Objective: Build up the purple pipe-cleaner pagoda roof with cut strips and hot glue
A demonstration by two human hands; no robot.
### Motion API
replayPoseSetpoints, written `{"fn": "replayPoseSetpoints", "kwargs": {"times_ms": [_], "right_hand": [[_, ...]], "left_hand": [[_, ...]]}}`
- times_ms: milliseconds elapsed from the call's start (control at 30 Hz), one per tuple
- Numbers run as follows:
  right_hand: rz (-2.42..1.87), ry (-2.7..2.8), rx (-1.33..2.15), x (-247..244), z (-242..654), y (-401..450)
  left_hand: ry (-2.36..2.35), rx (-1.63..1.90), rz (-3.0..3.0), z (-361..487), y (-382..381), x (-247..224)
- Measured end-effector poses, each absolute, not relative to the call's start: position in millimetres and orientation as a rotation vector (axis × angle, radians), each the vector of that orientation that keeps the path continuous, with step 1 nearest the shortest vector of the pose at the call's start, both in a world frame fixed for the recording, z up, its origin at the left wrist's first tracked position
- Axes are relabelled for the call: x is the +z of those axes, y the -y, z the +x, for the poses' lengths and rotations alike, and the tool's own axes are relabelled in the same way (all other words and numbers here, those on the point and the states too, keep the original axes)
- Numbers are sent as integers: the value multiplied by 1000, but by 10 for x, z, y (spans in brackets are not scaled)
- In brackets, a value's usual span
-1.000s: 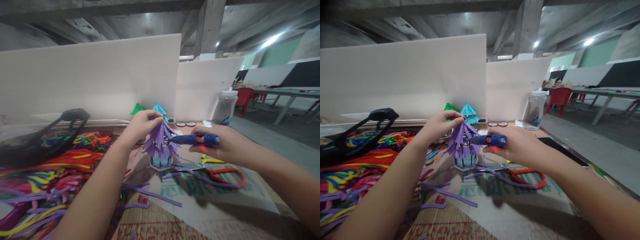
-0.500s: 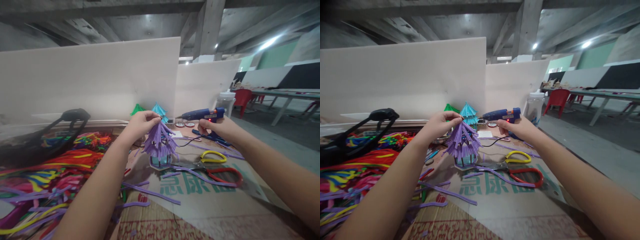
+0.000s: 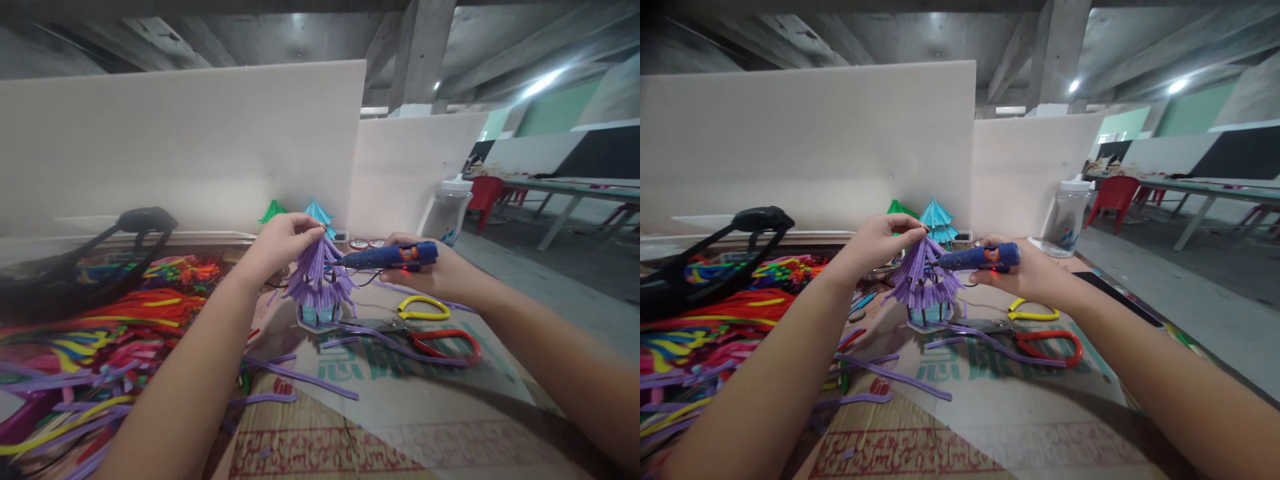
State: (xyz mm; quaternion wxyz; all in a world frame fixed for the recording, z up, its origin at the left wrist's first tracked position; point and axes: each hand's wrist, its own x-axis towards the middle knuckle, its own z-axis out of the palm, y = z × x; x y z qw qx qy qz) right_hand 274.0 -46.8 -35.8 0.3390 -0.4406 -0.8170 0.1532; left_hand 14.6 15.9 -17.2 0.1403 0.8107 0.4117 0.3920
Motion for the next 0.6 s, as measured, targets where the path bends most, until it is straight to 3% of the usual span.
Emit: {"fn": "replayPoseSetpoints", "kwargs": {"times_ms": [233,500,600], "right_hand": [[-1191,2202,143,-367,2727,493],[-1154,2420,-610,-392,2587,717],[-1129,2451,-590,-391,2589,776]], "left_hand": [[-1198,1130,2364,143,-170,-180],[-1193,1120,2370,144,-157,-170],[-1180,1119,2364,139,-158,-171]]}}
